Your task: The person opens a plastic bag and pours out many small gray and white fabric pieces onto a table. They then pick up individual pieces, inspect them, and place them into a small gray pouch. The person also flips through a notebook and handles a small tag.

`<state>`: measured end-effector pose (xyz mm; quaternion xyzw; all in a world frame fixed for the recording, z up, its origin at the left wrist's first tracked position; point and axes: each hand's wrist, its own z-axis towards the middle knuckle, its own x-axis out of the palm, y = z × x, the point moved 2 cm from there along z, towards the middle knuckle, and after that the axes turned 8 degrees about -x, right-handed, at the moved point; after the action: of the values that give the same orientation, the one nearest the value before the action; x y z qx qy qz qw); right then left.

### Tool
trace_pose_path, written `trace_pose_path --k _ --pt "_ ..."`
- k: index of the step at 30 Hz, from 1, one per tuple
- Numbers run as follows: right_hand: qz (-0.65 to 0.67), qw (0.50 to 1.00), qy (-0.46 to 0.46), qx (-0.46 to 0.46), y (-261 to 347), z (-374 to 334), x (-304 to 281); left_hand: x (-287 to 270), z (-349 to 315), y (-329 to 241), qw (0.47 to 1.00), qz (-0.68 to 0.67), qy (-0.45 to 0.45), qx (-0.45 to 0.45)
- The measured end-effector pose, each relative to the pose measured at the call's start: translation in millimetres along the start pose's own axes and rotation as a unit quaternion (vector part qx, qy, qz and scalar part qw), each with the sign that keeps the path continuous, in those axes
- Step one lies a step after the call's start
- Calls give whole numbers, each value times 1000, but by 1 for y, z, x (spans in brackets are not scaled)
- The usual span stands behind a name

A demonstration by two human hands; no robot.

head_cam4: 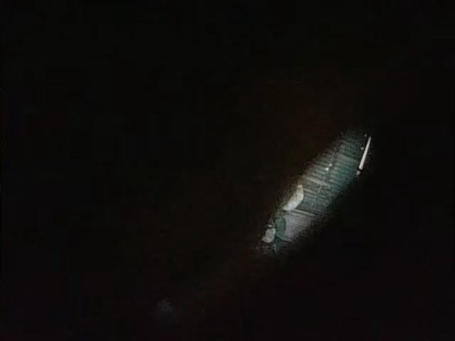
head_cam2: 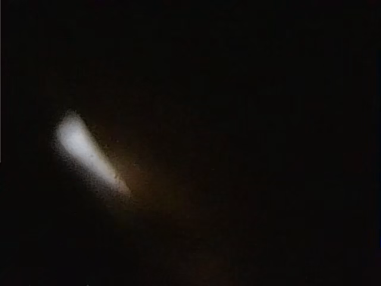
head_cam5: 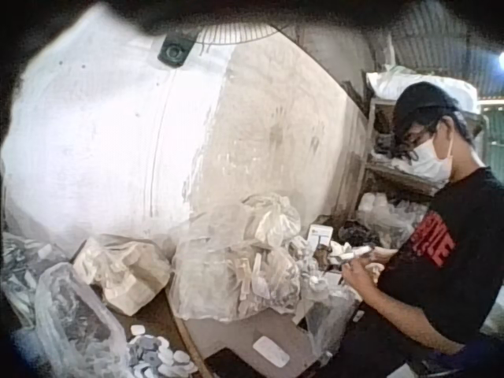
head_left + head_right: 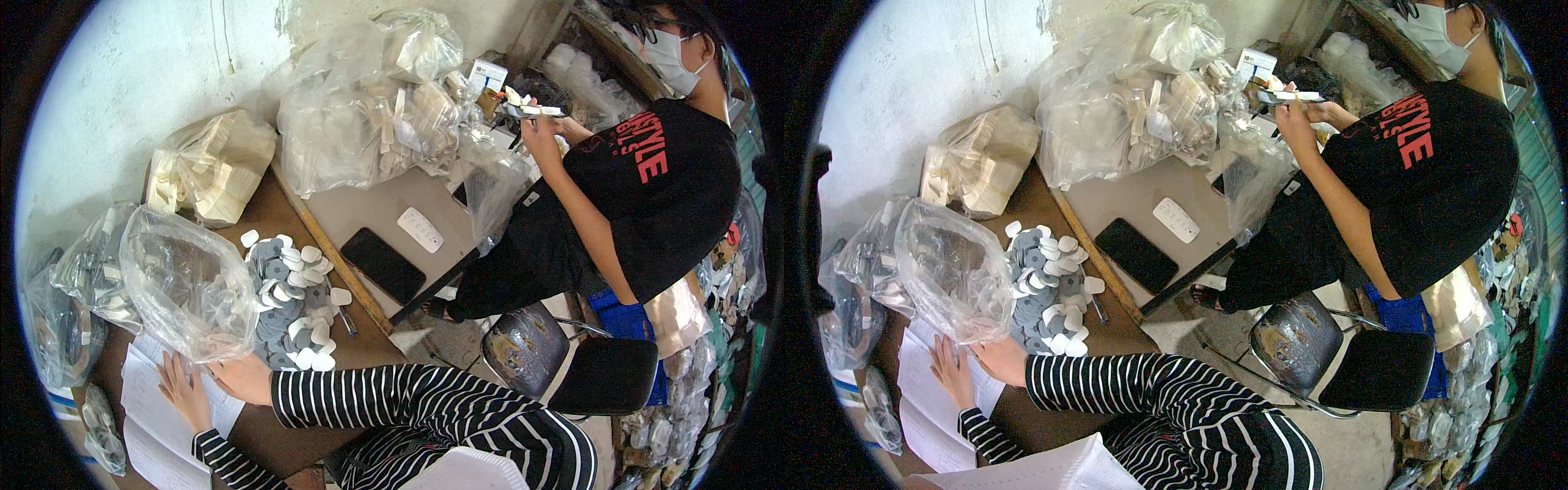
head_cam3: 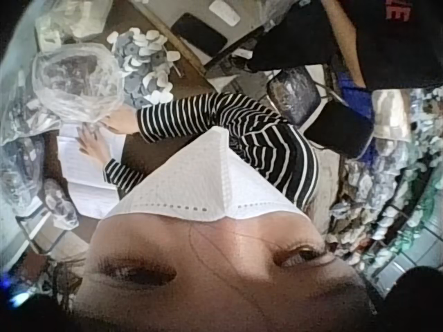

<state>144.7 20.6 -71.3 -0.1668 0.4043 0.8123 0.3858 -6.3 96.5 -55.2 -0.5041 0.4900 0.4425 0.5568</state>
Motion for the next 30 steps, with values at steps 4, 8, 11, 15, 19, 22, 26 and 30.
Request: trace_pose_path --k 4,8,11,15,19,22,26,30 --pt "-13 1000 -10 -1 -4 -3 -1 1 0 -6 1000 -3 3 7" --pt "-10 1000 0 -6 -7 -6 1 5 2 -2 1000 -2 -7 13" --pt "3 1000 2 -15 -3 -3 3 6 2 8 1000 -8 -21 12" --pt "-1 1000 -3 -21 -3 -5 -2 10 3 6 999 -22 -18 26" --pt "22 997 73 15 -7 -5 6 6 1 2 999 -29 -20 25" --pt "-4 999 34 -9 -7 -5 7 10 1 7 999 -27 -23 30" --pt "37 994 99 30 -4 -5 1 10 3 9 999 -33 -19 30" --pt "7 1000 21 -13 -1 -2 -10 8 1 4 999 -36 -16 25"
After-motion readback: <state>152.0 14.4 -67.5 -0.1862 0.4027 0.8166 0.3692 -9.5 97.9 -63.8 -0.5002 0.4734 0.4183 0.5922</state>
